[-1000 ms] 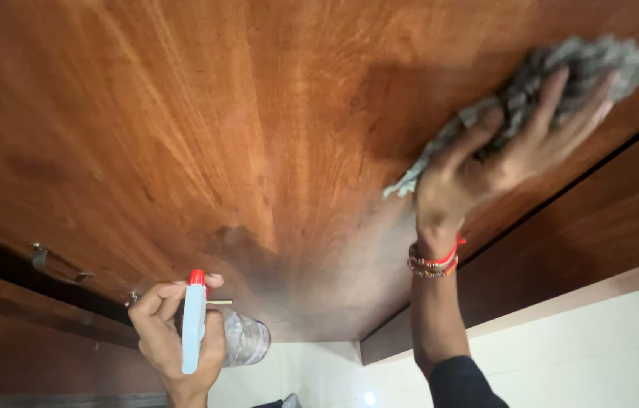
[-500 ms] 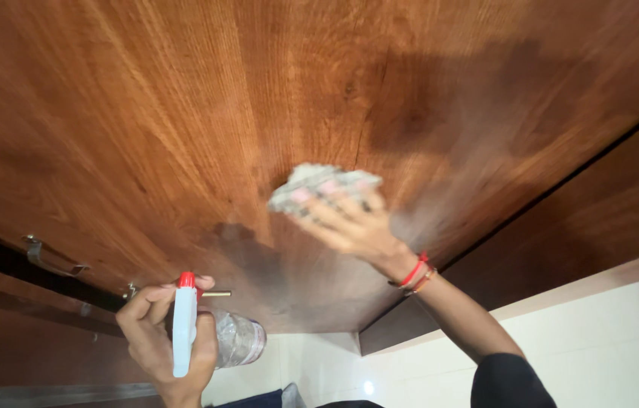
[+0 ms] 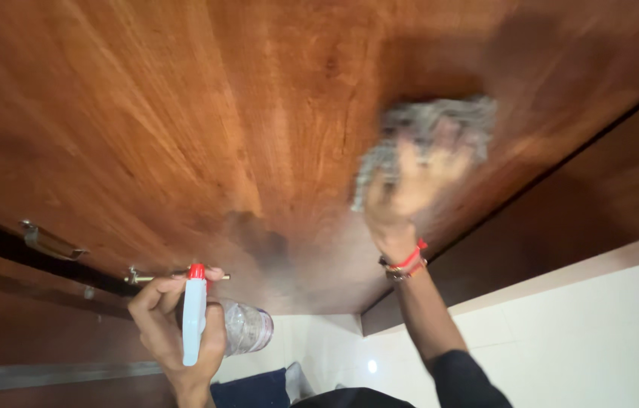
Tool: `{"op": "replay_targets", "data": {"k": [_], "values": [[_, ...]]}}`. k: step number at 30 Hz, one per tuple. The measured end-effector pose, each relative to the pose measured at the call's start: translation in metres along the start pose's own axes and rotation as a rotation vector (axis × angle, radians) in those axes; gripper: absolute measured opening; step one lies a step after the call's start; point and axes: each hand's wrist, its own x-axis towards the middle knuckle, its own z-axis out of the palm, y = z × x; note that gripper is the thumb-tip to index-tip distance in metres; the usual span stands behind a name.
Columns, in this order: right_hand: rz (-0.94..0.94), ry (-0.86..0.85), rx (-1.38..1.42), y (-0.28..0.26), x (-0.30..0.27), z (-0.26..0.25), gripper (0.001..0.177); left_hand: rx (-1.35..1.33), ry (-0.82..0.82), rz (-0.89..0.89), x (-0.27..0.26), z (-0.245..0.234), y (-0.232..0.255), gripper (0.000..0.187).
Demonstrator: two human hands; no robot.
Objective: The person sprays a cleaning solution onto a wooden door and wipes it with a cloth. They continue wiping the door surface in circular and linear motions while holding the spray bottle in the other hand.
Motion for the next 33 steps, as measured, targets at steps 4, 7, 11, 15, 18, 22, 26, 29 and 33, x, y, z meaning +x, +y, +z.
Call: {"op": "replay_targets", "data": {"k": [4, 7, 11, 15, 18, 22, 26, 29, 33], "values": [[-0.606, -0.198, -0.037, -0.014, -0.034, 0.017, 0.03, -0.081, 0.004, -0.046, -0.007, 0.01, 0.0, 0.049], [-0.878, -0.302, -0.031, -0.009, -0.067, 0.009, 0.026, -0.083, 0.009, -0.067, -0.016, 0.009, 0.004, 0.048], [-0.893, -0.445, -0.02, 0.024, -0.079, -0.006, 0.038, -0.087, 0.019, -0.064, -0.022, 0.003, 0.008, 0.049], [-0.58, -0.319, -0.037, 0.057, -0.064, -0.016, 0.031, -0.067, 0.007, -0.121, -0.037, 0.001, 0.012, 0.05], [-0.302, -0.151, -0.153, 0.064, -0.056, -0.023, 0.038, -0.078, 0.018, -0.119, -0.048, 0.0, 0.017, 0.051], [0.009, -0.042, -0.105, 0.043, -0.062, -0.023, 0.048, -0.09, 0.028, -0.106, -0.06, -0.007, 0.022, 0.05], [0.129, -0.048, -0.02, 0.021, -0.056, -0.023, 0.05, -0.141, -0.016, -0.125, -0.058, -0.013, 0.024, 0.052], [-0.035, -0.079, -0.063, 0.015, -0.042, -0.011, 0.05, -0.14, -0.062, -0.13, -0.049, -0.009, 0.021, 0.052], [-0.427, -0.211, 0.003, 0.008, -0.062, 0.003, 0.035, -0.013, -0.117, -0.077, -0.049, -0.011, 0.016, 0.05]]}}
